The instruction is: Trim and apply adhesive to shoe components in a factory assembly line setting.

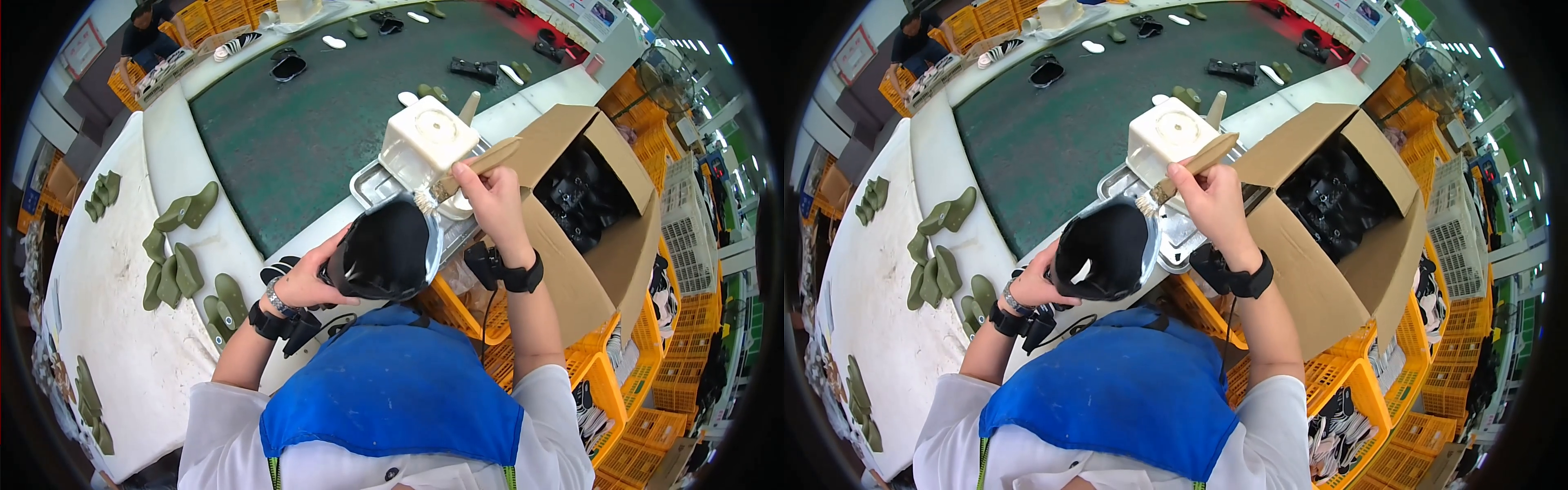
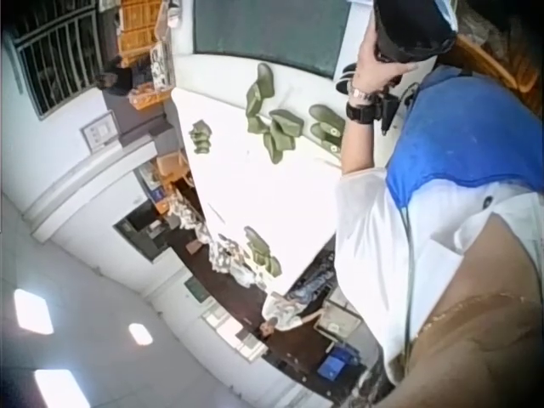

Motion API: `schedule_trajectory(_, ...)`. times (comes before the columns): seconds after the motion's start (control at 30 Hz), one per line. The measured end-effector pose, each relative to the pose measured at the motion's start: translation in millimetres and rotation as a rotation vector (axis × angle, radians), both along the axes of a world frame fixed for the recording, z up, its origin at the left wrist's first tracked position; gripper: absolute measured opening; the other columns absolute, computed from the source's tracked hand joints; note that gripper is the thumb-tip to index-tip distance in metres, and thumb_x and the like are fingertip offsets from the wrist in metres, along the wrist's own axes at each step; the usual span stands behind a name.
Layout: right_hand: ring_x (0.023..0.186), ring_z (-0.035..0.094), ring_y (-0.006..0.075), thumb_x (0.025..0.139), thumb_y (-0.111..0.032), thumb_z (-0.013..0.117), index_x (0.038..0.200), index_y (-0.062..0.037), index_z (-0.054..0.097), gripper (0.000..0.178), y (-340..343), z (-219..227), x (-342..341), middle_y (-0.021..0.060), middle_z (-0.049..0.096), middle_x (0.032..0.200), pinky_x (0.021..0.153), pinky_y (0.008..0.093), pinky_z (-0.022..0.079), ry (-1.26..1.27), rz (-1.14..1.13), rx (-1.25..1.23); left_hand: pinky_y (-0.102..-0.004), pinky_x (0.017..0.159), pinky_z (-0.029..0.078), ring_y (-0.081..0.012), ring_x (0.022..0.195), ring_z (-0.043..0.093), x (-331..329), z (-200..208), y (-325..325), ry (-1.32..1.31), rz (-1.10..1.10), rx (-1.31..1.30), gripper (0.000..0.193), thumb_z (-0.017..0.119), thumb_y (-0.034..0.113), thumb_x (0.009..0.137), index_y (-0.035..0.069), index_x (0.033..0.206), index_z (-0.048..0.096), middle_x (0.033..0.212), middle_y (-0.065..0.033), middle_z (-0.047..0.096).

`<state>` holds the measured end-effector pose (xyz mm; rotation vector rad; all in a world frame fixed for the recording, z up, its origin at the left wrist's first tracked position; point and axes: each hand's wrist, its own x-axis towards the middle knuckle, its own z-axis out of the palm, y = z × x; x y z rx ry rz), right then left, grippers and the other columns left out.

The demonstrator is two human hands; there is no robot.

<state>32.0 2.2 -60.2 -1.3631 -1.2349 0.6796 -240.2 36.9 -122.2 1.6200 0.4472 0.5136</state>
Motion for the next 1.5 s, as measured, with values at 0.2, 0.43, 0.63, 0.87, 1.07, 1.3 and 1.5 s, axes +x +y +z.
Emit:
schedule_trajectory(0.2,0.065,0.052,0.0059,0.082,-0.016,0.058,0.083,0.0044,0.060,0.021,0,-1,4,0.0023,0.058,0.069,0.057,0.0210,0.042,0.042,0.177,-0.006,-0.0292,0.098,0.029,-0.0142,0.116,0.039,-11,-13,17,-0.076,-0.214,-0.161,0.094,0.080,0.007,0.052,0.003,0.132,0.030,0.127,-0.0062,0.042)
schedule_trajectory(0.43,0.067,0.053,0.0067,0.082,-0.015,0.059,0.086,0.0020,0.060,0.017,-4,-8,4,0.0022,0.059,0.074,0.061,0.0198,0.042,0.225,0.015,0.122,-0.0308,0.100,0.028,-0.0165,0.119,0.036,9,2,8,0.050,0.085,0.038,0.093,0.079,0.011,0.055,0.002,0.132,0.028,0.128,-0.0089,0.041)
schedule_trajectory(0.63,0.056,0.048,0.0044,0.081,-0.012,0.059,0.082,-0.0003,0.062,0.012,-13,-25,-20,0.0006,0.058,0.066,0.051,0.0199,0.038,-0.087,-0.015,0.217,-0.0370,0.093,0.034,-0.0306,0.106,0.045,29,9,6,0.056,0.436,0.543,0.087,0.077,0.014,0.056,0.003,0.129,0.032,0.117,-0.0152,0.046)
schedule_trajectory(0.87,0.052,0.046,0.0053,0.079,-0.011,0.060,0.078,-0.0002,0.061,0.011,-28,-27,-36,0.0007,0.057,0.061,0.047,0.0203,0.036,-0.092,0.093,0.154,-0.0518,0.093,0.029,-0.0324,0.105,0.045,30,-1,11,0.064,0.602,0.991,0.083,0.074,0.006,0.049,0.006,0.124,0.039,0.113,-0.0149,0.046)
schedule_trajectory(1.07,0.060,0.048,0.0041,0.082,-0.014,0.058,0.085,0.0006,0.060,0.015,-34,-33,-38,-0.0004,0.058,0.070,0.053,0.0191,0.038,0.213,0.186,0.003,-0.0531,0.094,0.027,-0.0343,0.105,0.045,31,-3,10,0.112,0.622,1.152,0.081,0.074,0.005,0.049,0.004,0.122,0.040,0.114,-0.0159,0.045)
schedule_trajectory(1.3,0.063,0.048,0.0046,0.084,-0.014,0.057,0.087,0.0018,0.059,0.016,-17,-48,-25,0.0005,0.057,0.073,0.057,0.0189,0.038,0.190,-0.100,0.225,-0.0524,0.095,0.027,-0.0344,0.104,0.045,29,2,7,0.007,0.533,0.946,0.083,0.074,0.006,0.049,0.004,0.124,0.039,0.116,-0.0150,0.044)
schedule_trajectory(1.5,0.062,0.047,0.0043,0.084,-0.013,0.057,0.087,0.0014,0.060,0.015,-12,-42,-13,-0.0004,0.056,0.070,0.055,0.0183,0.038,0.044,-0.149,0.293,-0.0365,0.094,0.034,-0.0251,0.108,0.045,25,-3,16,-0.104,0.428,0.346,0.085,0.073,0.007,0.059,0.006,0.129,0.023,0.114,-0.0161,0.047)
